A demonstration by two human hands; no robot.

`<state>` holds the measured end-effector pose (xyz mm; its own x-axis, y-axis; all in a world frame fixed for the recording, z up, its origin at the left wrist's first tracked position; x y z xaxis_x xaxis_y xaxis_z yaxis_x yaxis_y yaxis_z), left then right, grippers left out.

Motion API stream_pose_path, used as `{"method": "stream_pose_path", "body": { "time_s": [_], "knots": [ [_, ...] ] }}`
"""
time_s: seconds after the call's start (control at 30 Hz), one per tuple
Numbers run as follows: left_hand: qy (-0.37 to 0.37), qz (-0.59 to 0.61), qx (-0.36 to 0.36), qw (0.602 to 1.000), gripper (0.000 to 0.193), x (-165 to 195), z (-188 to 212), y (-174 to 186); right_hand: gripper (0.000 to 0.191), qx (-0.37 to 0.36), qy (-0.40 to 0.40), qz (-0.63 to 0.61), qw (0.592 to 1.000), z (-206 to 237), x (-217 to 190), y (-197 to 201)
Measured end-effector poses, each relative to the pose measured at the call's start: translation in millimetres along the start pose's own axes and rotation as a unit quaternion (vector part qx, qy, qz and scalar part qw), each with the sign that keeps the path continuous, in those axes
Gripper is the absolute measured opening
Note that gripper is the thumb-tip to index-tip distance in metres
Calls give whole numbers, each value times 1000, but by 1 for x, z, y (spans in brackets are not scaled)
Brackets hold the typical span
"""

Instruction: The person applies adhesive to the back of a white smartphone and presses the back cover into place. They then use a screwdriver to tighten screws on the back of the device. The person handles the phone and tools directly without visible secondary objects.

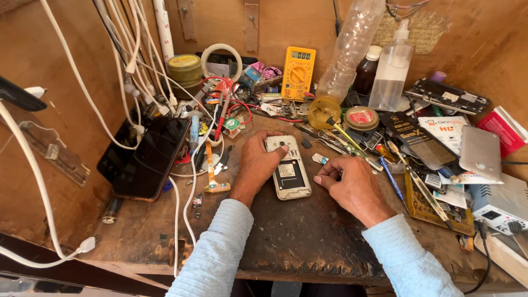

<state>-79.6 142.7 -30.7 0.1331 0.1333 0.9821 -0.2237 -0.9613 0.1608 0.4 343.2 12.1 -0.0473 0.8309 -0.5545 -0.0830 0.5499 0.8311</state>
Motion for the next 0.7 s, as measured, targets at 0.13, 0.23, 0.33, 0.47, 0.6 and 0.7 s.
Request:
{"method": "stream_pose_path", "body": {
  "time_s": [0.13,0.23,0.33,0.47,0.6,0.7],
  "knots": [
    [-16,-32,13,999,35,0,1,3,16,-15,-35,-55,998,-6,13,-5],
    [-27,-40,14,999,35,1,1,3,15,-15,-60,-69,996,-6,20,-7],
    [-21,-34,13,999,36,0,1,3,14,1,-87,-33,996,-1,26,-1],
    [-9,-29,8,999,36,1,0,3,15,75,-22,-53,996,10,17,16],
    [6,-23,0,1000,37,3,0,1,13,58,-47,5,997,15,13,14],
    [19,-30,3,999,36,3,2,3,15,39,-65,22,997,11,10,6]
  ]
}}
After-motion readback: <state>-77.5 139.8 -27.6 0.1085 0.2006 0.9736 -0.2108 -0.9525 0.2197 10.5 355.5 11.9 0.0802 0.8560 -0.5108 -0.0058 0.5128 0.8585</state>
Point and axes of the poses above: each hand's wrist, its own z-axis away from the middle knuckle, its own y-axis out of the back of the hand, x = y × z, the point moved 9 cm from there along -z, towards the middle knuckle, and after that the axes turned 13 degrees about -x, right-handed, at the moved point
